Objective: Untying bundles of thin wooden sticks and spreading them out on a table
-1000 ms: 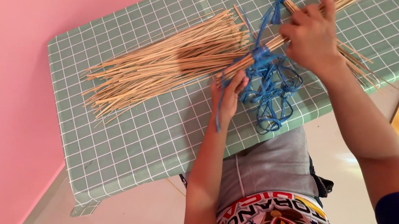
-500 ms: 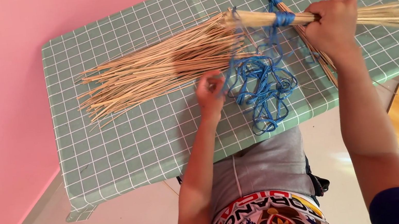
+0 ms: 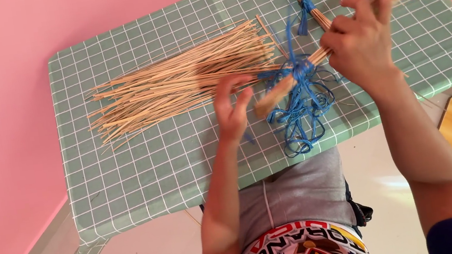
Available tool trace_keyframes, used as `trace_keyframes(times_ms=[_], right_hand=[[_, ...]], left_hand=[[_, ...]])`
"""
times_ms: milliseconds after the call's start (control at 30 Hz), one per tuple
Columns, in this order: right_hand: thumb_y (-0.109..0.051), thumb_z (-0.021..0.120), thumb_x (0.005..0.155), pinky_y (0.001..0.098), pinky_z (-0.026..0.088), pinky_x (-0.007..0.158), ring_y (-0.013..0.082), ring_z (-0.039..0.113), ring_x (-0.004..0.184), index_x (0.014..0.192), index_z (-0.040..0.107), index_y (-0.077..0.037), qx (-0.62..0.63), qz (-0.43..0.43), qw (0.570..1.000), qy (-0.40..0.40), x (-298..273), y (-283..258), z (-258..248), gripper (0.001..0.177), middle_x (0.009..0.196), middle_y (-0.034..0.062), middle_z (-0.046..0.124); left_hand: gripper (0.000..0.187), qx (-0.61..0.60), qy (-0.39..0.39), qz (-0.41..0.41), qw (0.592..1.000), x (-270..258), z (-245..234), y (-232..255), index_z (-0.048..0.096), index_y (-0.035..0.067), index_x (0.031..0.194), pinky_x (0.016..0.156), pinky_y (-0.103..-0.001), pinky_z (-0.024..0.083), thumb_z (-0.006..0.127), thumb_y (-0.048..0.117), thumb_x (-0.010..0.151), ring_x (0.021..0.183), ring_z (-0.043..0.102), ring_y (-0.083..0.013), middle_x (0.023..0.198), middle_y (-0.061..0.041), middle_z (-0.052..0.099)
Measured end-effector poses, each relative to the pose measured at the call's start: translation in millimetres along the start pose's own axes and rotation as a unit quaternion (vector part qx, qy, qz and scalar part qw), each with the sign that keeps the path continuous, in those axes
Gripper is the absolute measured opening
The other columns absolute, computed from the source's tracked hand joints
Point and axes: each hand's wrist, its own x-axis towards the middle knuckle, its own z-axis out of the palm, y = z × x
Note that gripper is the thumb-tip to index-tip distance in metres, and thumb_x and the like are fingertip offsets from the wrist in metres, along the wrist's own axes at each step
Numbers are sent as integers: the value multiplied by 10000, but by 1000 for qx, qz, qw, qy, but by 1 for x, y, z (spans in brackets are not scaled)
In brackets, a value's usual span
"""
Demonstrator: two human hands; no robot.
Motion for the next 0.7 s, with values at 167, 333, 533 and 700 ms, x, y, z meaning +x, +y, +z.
trace_keyframes(times_ms=[167,333,533,700], right_hand=[[44,806,937,754,156,1338,415,712,1404,865,766,-209,44,-51,998,8,21,-16,-7,267,920,-61,719],[56,798,984,736,254,1279,412,706,1338,803,748,-199,98,-83,990,58,39,-45,-5,316,980,-20,781],[-13,687,658,531,492,1155,248,576,745,713,713,-111,168,-56,980,92,59,-81,9,115,690,42,612],[-230,677,558,396,461,590,221,487,604,607,539,-233,135,-27,987,85,57,-124,42,146,601,-9,448]], left_hand=[[641,-258,-283,-184,905,16,8,-1,327,154,1571,1063,-432,588,637,263,1021,1277,608,-272,1467,-144,551],[721,-355,-231,-277,862,-6,30,2,300,224,1609,923,-524,649,654,84,996,1093,671,-259,1239,-184,636],[572,-660,-118,-263,694,-40,2,-43,124,387,1667,727,-596,629,366,360,1150,893,718,-513,1291,-364,612],[998,-540,-22,-114,834,-45,-2,-59,211,307,1642,669,-423,695,792,21,884,1058,699,-368,1476,-126,541]])
